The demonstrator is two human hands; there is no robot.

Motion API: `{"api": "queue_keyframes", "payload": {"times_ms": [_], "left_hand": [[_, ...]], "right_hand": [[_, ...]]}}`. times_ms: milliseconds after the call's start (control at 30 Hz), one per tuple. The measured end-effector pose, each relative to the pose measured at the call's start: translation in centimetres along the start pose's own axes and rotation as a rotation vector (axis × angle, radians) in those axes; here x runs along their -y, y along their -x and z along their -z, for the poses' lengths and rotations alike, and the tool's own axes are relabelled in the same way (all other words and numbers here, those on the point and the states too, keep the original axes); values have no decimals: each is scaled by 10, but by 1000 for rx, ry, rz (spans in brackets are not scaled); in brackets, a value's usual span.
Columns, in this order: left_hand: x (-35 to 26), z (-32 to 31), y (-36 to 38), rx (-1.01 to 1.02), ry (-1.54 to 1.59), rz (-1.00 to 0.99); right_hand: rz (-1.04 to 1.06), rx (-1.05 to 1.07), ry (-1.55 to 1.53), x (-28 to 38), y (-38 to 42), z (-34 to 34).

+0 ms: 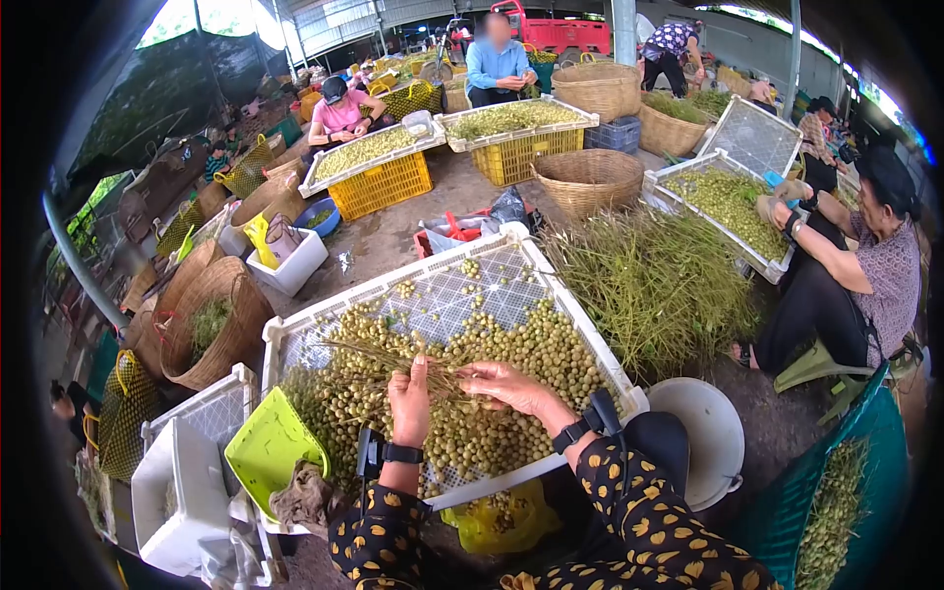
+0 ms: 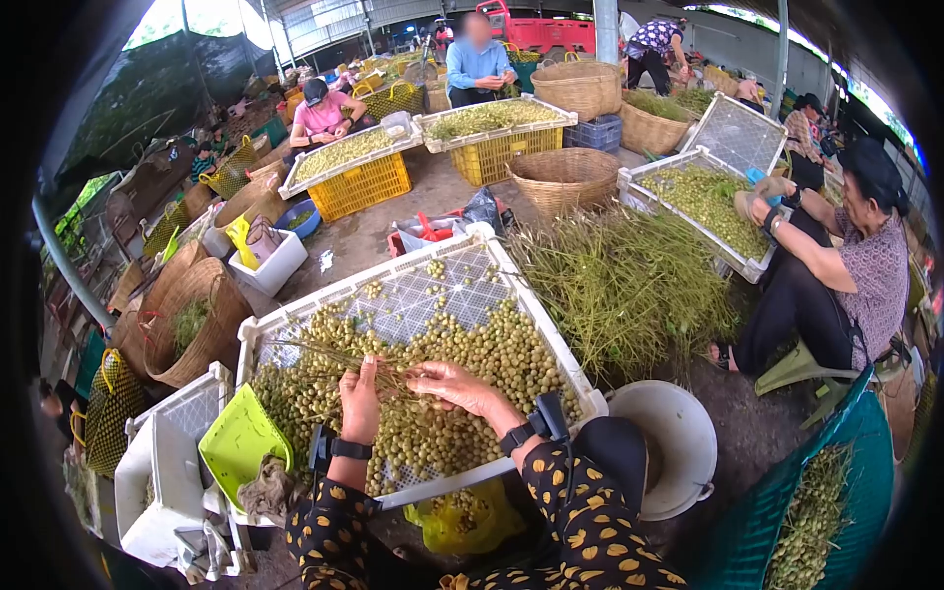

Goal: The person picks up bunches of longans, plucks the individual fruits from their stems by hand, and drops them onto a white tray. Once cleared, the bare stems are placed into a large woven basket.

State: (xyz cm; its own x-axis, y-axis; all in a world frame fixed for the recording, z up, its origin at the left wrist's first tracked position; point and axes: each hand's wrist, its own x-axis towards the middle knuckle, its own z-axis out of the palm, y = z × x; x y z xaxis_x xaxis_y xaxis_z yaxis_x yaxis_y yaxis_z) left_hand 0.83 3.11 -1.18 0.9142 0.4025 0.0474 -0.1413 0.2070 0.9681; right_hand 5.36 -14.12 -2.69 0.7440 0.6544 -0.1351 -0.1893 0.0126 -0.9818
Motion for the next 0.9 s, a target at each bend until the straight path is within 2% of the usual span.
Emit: {"api": "queue_keyframes", "payload": {"times_ms": [67,100,133,167,200,233,267,300,333,467,533,567,600,667,733,767,900], "left_hand": [[8,5,-2,67,-70,-17],[9,-1,3,-28,-64,91],[11,1,4,5,-125,84],[24,2,-1,37,-62,-11],[24,4,-1,55,-165,-21],[19,2,3,55,-86,28],[10,0,5,16,-91,107],[11,3,3,14,-141,85],[12,4,0,14,-200,59],[14,11,-3,50,-299,56],[12,11,-2,15,-319,12],[10,12,-2,2,-328,-14],[5,15,-4,-30,-235,-5],[-9,25,-9,-83,-44,6],[-16,36,-15,-97,54,-30],[-18,41,-15,-59,26,-16],[-16,30,-8,62,-31,36]], "right_hand": [[30,4,117,1,-3,-5],[10,-25,144,1,-3,-5],[-13,-41,169,1,-4,-4],[114,-71,222,-14,-13,-1],[230,-102,254,-14,-11,-2],[256,-96,289,-18,-14,0],[120,-52,370,0,-4,0],[57,-6,357,5,-2,1],[175,44,362,-9,-10,8],[99,-52,468,1,-6,2],[1,-83,412,6,-4,-1],[94,-103,505,2,-6,4],[102,-131,602,-1,-6,12],[101,-193,591,-7,-5,25],[9,-209,550,-3,-3,36],[-38,-216,529,-2,-4,39],[66,-67,388,12,0,13]]}}
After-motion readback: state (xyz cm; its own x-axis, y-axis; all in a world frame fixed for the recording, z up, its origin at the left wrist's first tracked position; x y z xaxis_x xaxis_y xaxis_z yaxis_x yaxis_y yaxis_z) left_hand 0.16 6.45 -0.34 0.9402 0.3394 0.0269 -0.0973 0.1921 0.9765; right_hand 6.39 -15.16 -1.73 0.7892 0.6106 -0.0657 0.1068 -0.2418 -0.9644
